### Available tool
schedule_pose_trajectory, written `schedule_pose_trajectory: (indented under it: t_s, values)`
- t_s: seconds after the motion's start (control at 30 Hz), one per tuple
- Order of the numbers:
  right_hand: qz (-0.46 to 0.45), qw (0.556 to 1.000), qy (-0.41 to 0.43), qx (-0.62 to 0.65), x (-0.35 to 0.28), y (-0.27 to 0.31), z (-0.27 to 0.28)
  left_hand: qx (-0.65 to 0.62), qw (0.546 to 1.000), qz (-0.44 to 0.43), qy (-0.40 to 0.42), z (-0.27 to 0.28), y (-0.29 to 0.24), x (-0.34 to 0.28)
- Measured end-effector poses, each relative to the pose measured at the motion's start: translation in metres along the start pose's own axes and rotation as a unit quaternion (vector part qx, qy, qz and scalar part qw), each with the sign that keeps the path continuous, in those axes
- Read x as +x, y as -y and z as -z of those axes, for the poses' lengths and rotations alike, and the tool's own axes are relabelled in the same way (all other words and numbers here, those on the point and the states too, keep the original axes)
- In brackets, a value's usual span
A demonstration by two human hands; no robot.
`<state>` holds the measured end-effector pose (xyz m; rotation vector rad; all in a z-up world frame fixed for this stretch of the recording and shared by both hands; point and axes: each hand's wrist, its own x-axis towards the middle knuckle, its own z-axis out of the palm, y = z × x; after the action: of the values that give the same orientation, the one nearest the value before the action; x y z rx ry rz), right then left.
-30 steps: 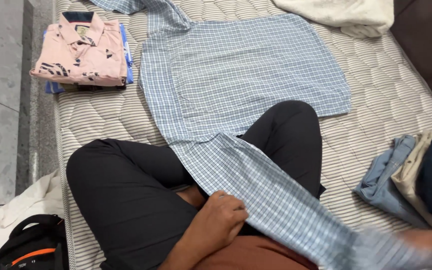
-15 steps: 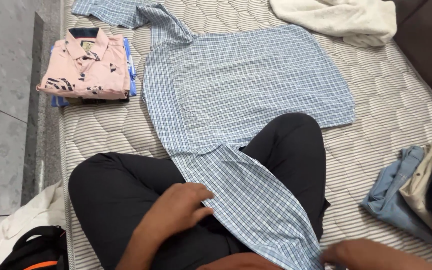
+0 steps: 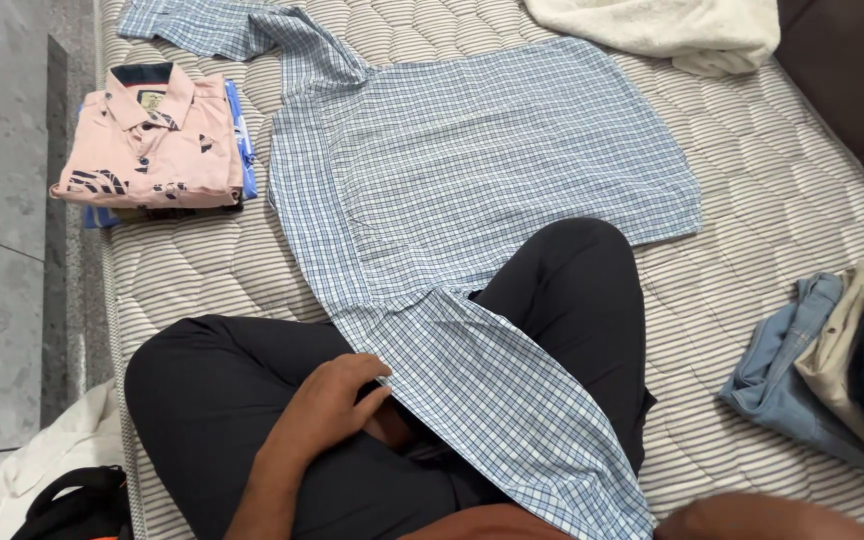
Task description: The person sits on a bed and folds a blue and white checkered shirt by hand. They smooth the fabric, fold the sleeves inward, and then fold the shirt into a compact rectangular shape, placing it on a stack of other folded clothes.
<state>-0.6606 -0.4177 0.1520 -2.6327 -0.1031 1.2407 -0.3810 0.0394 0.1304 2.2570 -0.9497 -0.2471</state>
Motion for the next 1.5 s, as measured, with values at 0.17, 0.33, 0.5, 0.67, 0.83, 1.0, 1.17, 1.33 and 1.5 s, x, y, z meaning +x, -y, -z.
schedule_pose_trajectory:
  t_s: [0.17,0.33,0.5,0.67,0.83,1.0,1.17,1.33,1.5]
  values:
    - [-0.014,0.999,-0.027,-0.011,0.009,0.073,0.158,0.025,0.999,0.037,0.009,0.017,0.018,0.007]
    - [-0.063,0.968,-0.241,-0.034,0.046,0.071,0.216,0.195,0.960,0.110,0.168,0.051,0.019,0.036]
    - [-0.027,0.917,-0.392,-0.061,0.105,-0.018,0.225,0.246,0.916,0.185,0.259,0.056,0.033,0.053]
    - [-0.016,0.937,-0.349,-0.025,0.126,-0.042,0.195,0.270,0.908,0.140,0.289,0.046,0.015,0.065]
    - [-0.022,0.981,-0.192,0.029,0.104,-0.066,0.058,0.254,0.942,0.073,0.205,0.015,0.041,0.057]
    - [0.074,0.977,-0.199,-0.017,0.065,-0.166,-0.066,0.195,0.969,0.051,0.143,0.011,0.039,0.067]
    - [0.046,0.982,-0.184,0.000,0.000,-0.200,-0.071,0.156,0.980,0.002,0.126,0.005,0.046,0.065]
    - [0.032,0.984,-0.176,0.012,-0.028,-0.136,0.044,0.137,0.985,-0.002,0.103,0.004,0.053,0.062]
    - [0.022,0.988,-0.149,0.023,-0.020,-0.020,0.139,0.116,0.991,-0.023,0.069,-0.005,0.066,0.058]
